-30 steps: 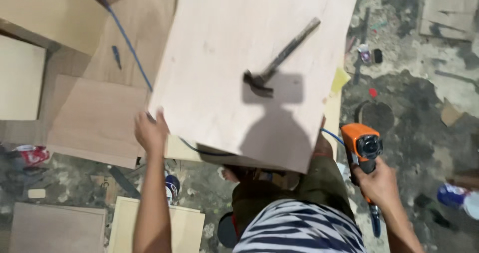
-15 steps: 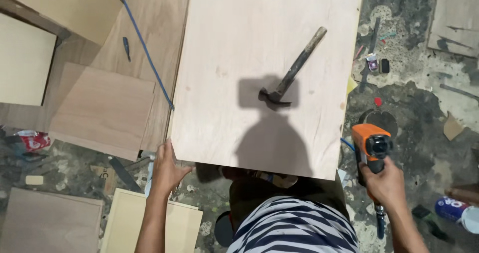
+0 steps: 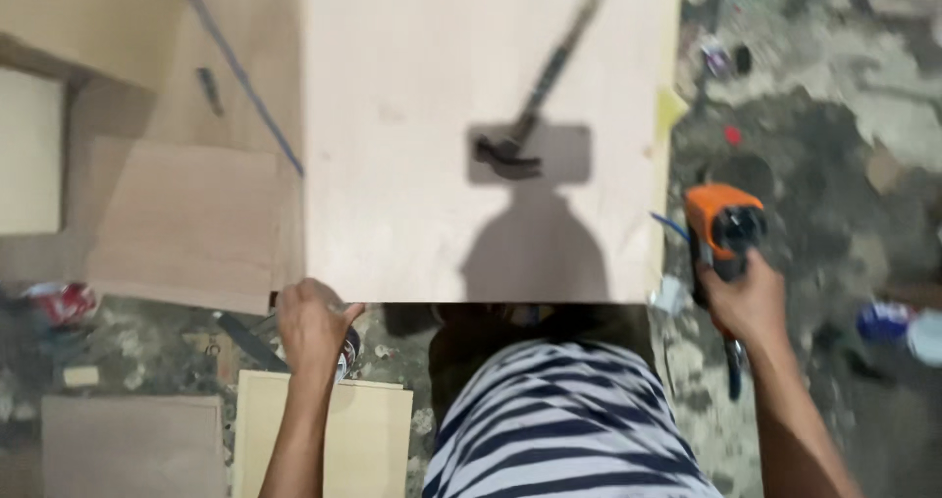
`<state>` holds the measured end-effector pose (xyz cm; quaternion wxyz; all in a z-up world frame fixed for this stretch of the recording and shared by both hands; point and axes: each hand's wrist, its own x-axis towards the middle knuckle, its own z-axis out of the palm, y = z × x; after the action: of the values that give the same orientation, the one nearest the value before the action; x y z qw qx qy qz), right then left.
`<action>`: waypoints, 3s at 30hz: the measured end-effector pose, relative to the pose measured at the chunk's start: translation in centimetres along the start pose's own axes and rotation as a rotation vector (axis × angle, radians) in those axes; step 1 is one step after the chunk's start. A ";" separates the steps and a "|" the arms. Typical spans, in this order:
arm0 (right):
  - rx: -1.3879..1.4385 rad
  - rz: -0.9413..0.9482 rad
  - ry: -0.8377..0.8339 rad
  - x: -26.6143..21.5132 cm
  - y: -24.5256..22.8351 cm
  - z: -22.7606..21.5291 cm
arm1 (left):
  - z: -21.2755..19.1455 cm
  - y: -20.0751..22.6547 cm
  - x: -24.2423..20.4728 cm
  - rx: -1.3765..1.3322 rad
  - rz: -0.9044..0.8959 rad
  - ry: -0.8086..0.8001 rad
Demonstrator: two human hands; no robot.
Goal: The person assembles wooden furniture components by aligning wood panels and using a pneumatic nail gun to secure them.
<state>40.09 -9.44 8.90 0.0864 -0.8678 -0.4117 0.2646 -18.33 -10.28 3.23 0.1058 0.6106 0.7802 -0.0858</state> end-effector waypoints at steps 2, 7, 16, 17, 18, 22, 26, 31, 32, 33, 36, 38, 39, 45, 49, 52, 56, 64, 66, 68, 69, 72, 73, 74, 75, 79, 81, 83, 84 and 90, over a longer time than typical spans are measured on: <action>0.046 -0.170 0.059 0.5 1.2 0.6 | -2.8 1.7 0.4 0.029 -0.211 -0.189; 0.109 -0.070 0.086 0.4 -0.3 -0.8 | -1.6 1.1 0.0 0.050 -0.095 0.004; 0.146 -0.032 -0.026 -0.8 -0.9 -1.0 | 2.6 -4.6 0.3 0.174 0.130 0.374; 0.157 -0.031 -0.052 -0.8 -0.8 -0.9 | 2.9 -4.9 0.4 0.170 0.186 0.460; 0.159 -0.029 -0.057 -0.8 -1.0 -0.8 | 2.7 -4.8 0.5 0.175 0.186 0.458; 0.159 0.010 -0.119 -1.3 -2.8 -1.2 | 1.5 -3.7 0.4 0.087 0.038 0.248; 0.205 -0.146 -0.015 0.2 -3.1 -0.3 | 0.6 -1.7 1.2 0.248 -0.267 -0.175; 0.257 -0.072 0.002 1.3 -4.1 -2.5 | -8.8 22.9 -1.5 -0.276 0.503 -0.072; 0.304 -0.029 0.020 1.5 -4.1 -2.8 | -7.4 26.2 -1.4 -0.504 0.974 0.114; 0.316 -0.011 0.022 1.6 -3.0 -2.6 | -6.6 28.9 -1.0 -0.493 0.990 0.103; 0.236 -0.112 0.131 0.9 0.2 -2.6 | -3.3 35.5 0.5 -0.376 1.326 -0.008; 0.276 0.028 0.112 -0.7 1.1 -3.3 | -0.9 37.6 2.1 0.014 1.640 0.112; 0.287 0.038 0.103 -0.8 2.8 -2.6 | -0.9 37.9 2.5 0.026 1.644 0.098; 0.483 0.187 0.113 -3.0 7.5 -0.8 | -1.6 39.3 3.8 0.169 1.839 -0.008; 0.564 0.234 0.135 -4.4 8.2 0.4 | -2.0 39.6 3.5 0.208 1.841 -0.021; 0.510 0.271 0.151 -4.2 8.3 0.4 | -2.5 40.4 2.8 0.223 1.820 -0.075; 0.492 0.254 0.146 -4.0 8.0 0.3 | -3.5 40.4 2.2 0.152 1.833 -0.119; 0.489 0.193 0.160 -4.5 8.0 -0.5 | -2.0 40.3 2.4 -0.031 1.916 0.008; 0.466 0.195 0.169 -4.5 7.8 -0.3 | -2.0 39.9 2.5 -0.012 1.917 0.000; 0.425 0.213 0.189 -4.2 8.3 0.2 | -1.1 39.9 2.1 0.021 1.877 0.048; 0.423 0.206 0.188 -4.3 8.1 0.2 | -1.2 39.9 2.1 0.020 1.871 0.052; 0.497 0.200 0.191 -4.5 7.9 0.2 | -1.6 39.9 1.7 0.074 1.831 0.005; 0.448 0.183 0.178 -4.3 7.9 0.2 | -2.0 39.9 1.5 0.072 1.805 0.003; 0.400 0.165 0.165 -4.1 7.8 0.2 | -2.4 39.9 1.4 0.070 1.780 0.002; 0.395 0.160 0.163 -4.0 6.9 -0.6 | -1.9 39.8 1.0 0.066 1.775 0.004; 0.326 0.127 0.007 -3.2 3.4 -3.5 | 1.8 38.7 0.4 -0.073 1.779 0.054; 0.254 0.080 -0.037 -2.4 0.8 -4.5 | 1.1 37.6 -0.1 0.088 1.718 0.024; 0.168 -0.038 -0.146 -1.8 -2.7 -5.3 | -2.6 36.0 -1.6 0.243 1.586 -0.193; 0.154 -0.073 -0.146 -1.9 -4.5 -5.3 | -2.0 34.5 -1.6 0.233 1.557 -0.170; -0.094 -0.559 -0.321 -3.0 -13.5 -2.9 | -1.1 19.7 0.1 -0.675 0.928 0.172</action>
<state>31.01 -2.79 17.48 0.0496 -0.6715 -0.6542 0.3446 0.74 -5.18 4.20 0.2573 0.8260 0.4207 0.2730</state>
